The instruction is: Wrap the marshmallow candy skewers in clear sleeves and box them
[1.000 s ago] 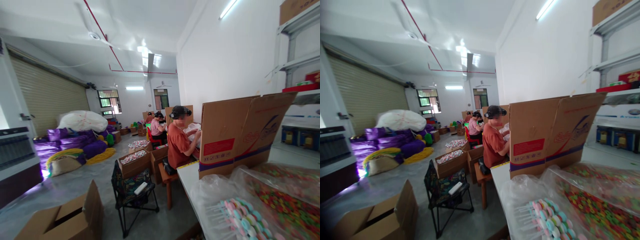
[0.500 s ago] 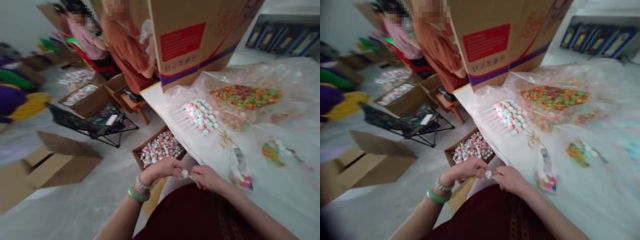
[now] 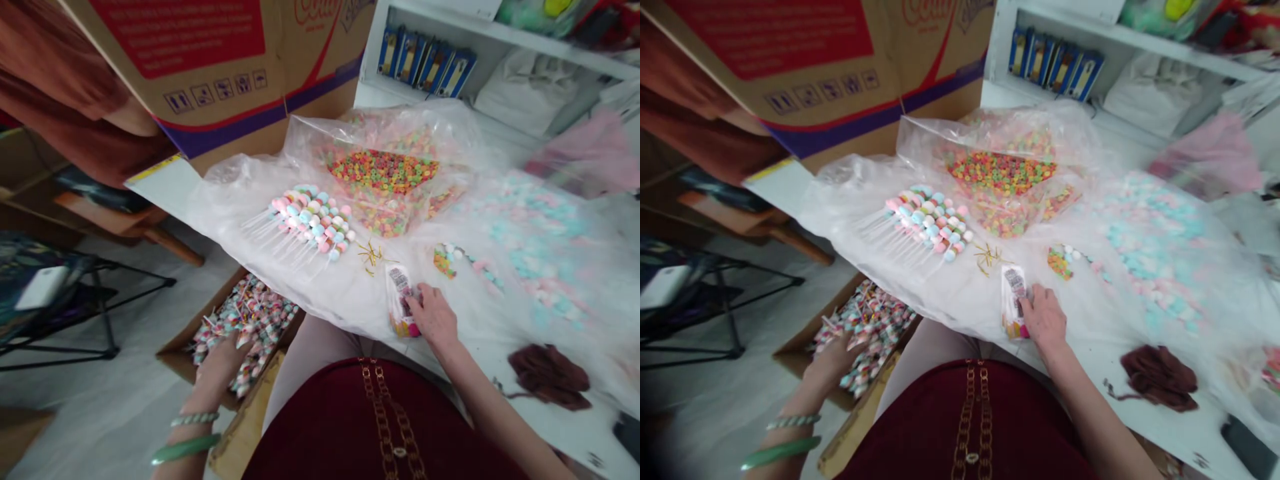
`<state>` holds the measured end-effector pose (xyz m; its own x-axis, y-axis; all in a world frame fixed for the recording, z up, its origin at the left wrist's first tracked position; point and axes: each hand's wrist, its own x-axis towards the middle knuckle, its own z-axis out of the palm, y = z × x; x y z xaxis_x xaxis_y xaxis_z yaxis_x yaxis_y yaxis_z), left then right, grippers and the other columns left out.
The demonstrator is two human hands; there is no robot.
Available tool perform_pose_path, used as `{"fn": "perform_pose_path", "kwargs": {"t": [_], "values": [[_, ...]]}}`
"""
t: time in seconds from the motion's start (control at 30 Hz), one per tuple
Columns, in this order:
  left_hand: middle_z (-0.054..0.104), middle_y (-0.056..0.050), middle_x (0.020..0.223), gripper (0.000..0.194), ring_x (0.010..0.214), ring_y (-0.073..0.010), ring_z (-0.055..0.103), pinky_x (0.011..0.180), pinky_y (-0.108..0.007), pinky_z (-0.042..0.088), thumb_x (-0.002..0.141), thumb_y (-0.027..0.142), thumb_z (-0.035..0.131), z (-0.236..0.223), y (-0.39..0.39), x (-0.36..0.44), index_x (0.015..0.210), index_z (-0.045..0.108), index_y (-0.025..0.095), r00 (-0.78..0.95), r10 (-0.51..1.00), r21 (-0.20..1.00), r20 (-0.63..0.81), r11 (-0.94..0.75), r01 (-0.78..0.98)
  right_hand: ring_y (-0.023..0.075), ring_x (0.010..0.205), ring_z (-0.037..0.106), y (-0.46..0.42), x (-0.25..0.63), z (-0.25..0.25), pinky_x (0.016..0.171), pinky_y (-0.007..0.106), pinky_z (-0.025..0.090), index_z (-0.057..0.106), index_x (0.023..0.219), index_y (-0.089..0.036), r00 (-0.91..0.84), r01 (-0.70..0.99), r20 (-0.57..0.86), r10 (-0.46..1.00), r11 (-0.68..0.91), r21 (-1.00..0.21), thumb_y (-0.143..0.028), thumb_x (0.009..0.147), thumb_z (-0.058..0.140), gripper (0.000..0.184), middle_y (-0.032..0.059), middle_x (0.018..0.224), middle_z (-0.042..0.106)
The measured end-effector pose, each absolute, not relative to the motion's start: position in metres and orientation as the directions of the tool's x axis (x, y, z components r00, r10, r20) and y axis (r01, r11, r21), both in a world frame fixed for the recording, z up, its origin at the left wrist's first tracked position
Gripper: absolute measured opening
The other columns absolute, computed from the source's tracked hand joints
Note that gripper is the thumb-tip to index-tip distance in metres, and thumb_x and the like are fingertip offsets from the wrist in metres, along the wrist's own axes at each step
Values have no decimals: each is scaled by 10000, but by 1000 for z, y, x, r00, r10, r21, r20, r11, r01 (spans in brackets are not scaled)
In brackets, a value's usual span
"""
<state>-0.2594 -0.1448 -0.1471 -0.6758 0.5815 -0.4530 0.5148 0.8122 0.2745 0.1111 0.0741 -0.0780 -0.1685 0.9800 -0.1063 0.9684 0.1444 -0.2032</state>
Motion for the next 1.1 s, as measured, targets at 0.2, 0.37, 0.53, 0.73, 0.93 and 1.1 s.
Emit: {"fn": "perform_pose_path", "kwargs": {"t": [0.2,0.37,0.53,0.73,0.93,1.1], "values": [[698,-72,997,377,934,-257,622,827,-329,455,762,432,487,-102,-88,-199,984,674,191,-519,768,623,-376,624,472,259,1059,503,71,115,-87,769,327,390,553,1156,-212,-231,948,-35,972,217,-233,-414,860,492,364,93,1161,531],[694,-21,754,242,739,-201,615,683,-272,459,723,352,544,-67,-47,-137,824,703,200,-283,909,846,-306,396,356,209,866,568,81,122,-92,747,313,400,656,898,-226,-131,880,-135,982,52,-472,-349,841,462,237,34,905,613],[624,-4,636,193,602,-148,530,584,-246,399,710,318,579,-56,-21,-93,758,707,183,-85,933,926,-348,357,121,209,868,575,77,129,-81,806,321,416,649,822,-189,-80,692,83,993,116,-712,-352,825,463,247,47,880,638],[656,-50,793,339,669,-139,542,624,-241,419,599,329,742,-45,-1,-59,877,692,141,-87,929,882,-359,308,-357,153,664,559,49,84,-48,637,267,434,603,969,-214,-332,358,-68,941,59,-932,-315,772,571,223,-8,751,622],[606,-16,649,302,555,-104,502,547,-223,392,592,359,775,-50,0,-76,735,663,119,-397,781,791,-483,195,-580,98,495,458,52,35,-49,494,218,365,573,884,-186,-495,92,-325,806,-323,-942,-278,642,629,266,-68,579,510],[634,-35,686,299,595,-107,527,569,-216,408,599,344,773,-54,-7,-96,756,687,104,-353,808,764,-471,174,-622,87,445,427,58,7,-61,443,208,336,553,653,-181,-497,255,-365,788,-269,-929,-298,678,571,121,-58,539,493]]}}
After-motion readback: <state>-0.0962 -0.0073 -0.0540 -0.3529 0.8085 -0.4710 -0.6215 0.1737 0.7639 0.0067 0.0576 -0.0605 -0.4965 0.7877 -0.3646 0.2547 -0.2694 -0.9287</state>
